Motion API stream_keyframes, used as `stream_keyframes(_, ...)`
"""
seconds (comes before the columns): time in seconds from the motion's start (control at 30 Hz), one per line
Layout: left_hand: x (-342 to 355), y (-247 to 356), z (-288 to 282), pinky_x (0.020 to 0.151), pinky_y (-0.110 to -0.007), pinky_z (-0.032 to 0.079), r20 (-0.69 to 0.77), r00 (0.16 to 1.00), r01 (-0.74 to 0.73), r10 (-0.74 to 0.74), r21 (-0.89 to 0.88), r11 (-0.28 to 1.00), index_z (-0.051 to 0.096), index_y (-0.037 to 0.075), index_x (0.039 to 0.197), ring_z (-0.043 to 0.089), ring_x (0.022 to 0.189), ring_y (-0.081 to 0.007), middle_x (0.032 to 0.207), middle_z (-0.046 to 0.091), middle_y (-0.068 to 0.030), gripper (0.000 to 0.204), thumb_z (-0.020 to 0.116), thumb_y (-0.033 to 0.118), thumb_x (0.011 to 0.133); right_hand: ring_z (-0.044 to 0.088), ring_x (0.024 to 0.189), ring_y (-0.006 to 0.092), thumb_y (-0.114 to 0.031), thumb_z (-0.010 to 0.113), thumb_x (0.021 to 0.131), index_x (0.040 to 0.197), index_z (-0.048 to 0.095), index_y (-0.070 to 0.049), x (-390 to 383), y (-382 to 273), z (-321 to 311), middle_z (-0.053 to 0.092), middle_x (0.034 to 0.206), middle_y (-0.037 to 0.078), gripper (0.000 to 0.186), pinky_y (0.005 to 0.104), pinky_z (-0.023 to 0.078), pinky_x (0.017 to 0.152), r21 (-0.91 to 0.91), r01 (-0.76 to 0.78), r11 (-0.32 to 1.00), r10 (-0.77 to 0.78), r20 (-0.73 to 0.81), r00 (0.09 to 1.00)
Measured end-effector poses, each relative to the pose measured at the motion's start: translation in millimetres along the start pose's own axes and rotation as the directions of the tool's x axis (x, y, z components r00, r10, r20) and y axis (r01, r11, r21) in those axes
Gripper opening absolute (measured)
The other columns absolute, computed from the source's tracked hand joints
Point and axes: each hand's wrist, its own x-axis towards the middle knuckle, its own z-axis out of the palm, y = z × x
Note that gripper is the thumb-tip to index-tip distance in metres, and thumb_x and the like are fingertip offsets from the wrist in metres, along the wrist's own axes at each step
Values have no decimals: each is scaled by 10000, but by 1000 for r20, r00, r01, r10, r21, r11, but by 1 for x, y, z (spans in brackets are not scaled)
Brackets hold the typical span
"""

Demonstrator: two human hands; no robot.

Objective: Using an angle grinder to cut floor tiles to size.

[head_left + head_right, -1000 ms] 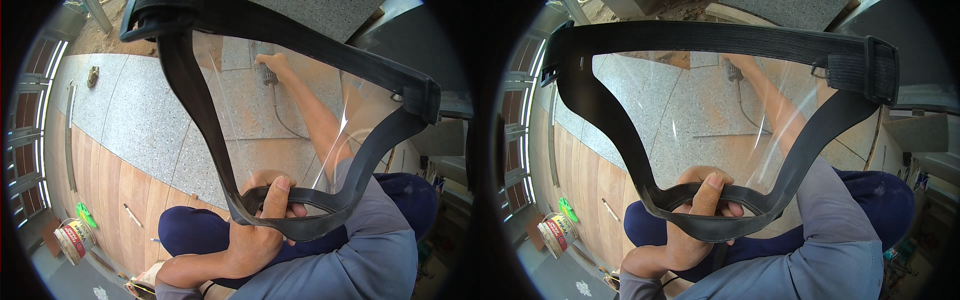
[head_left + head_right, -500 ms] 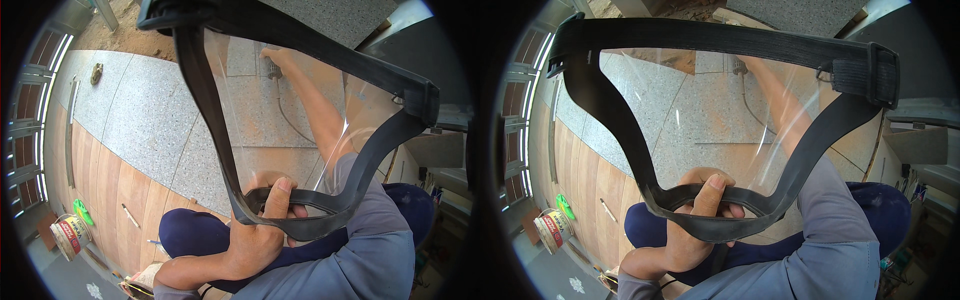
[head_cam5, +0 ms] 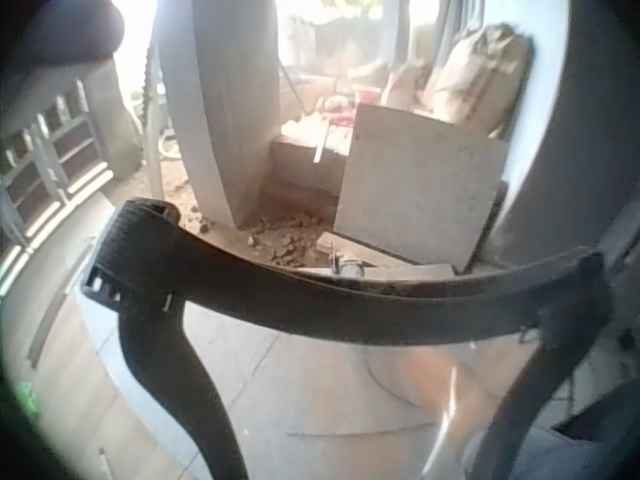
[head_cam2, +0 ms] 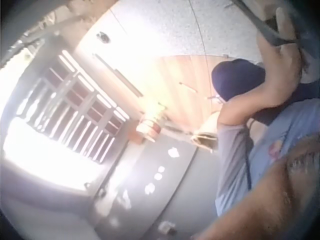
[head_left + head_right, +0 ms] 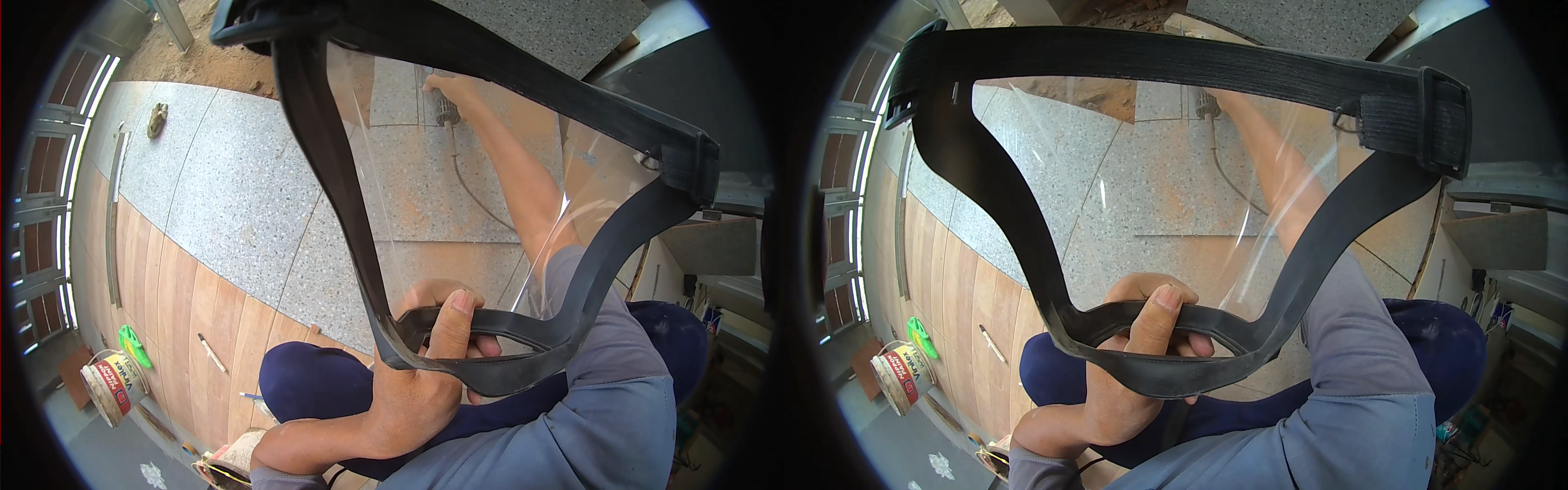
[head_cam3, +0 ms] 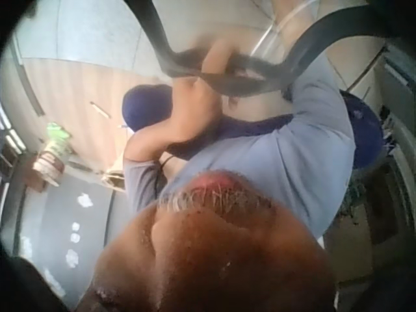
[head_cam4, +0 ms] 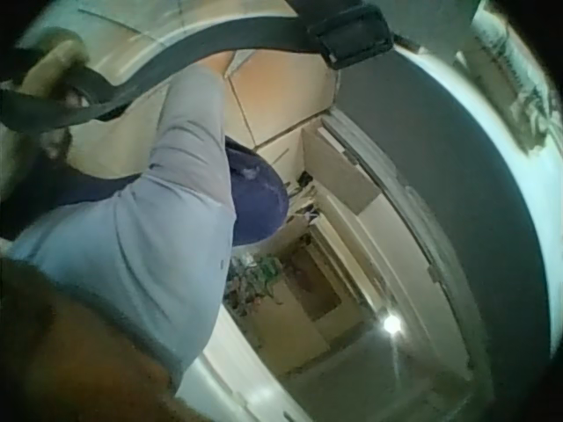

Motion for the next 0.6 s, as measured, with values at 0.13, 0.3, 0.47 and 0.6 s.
stream_keyframes(0.13, -1, 0, 2, 401, -230, 446, -9, 1000, -8, 7, -65, 998, 544, -7, 1078, 594, 485, -111, 714, 637, -106, 250, 520, 242, 1075, 633, 776, 277, -274, 811, 627, 931, 693, 131, 2, 2, 2, 671, 915, 197, 520, 457, 491, 627, -3, -4, 1000, 4, -2, 1000)
stream_keyframes(0.3, -1, 2, 2, 401, -229, 447, -21, 1000, 1, -2, -34, 999, 543, -10, 1082, 595, 485, -110, 715, 638, -107, 253, 527, 242, 1072, 635, 795, 282, -274, 813, 628, 950, 693, 132, 3, 5, 2, 672, 935, 201, 531, 464, 495, 641, -9, -8, 1000, 8, -3, 1000)
stream_keyframes(0.47, -1, 2, 2, 401, -228, 447, -28, 1000, -13, 12, -23, 1000, 544, -11, 1085, 593, 484, -105, 711, 637, -105, 262, 530, 250, 1071, 636, 815, 287, -274, 815, 630, 968, 693, 133, 2, 7, 3, 673, 955, 204, 544, 471, 499, 655, -22, -7, 1000, 7, -6, 1000)
stream_keyframes(0.6, 0, 2, 3, 404, -225, 449, -25, 1000, -10, 10, -1, 1000, 544, -10, 1086, 594, 486, -100, 717, 640, -100, 266, 532, 255, 1070, 636, 831, 291, -274, 816, 631, 983, 693, 134, -2, 5, 1, 674, 971, 207, 554, 476, 503, 666, -30, -9, 999, 9, -14, 1000)
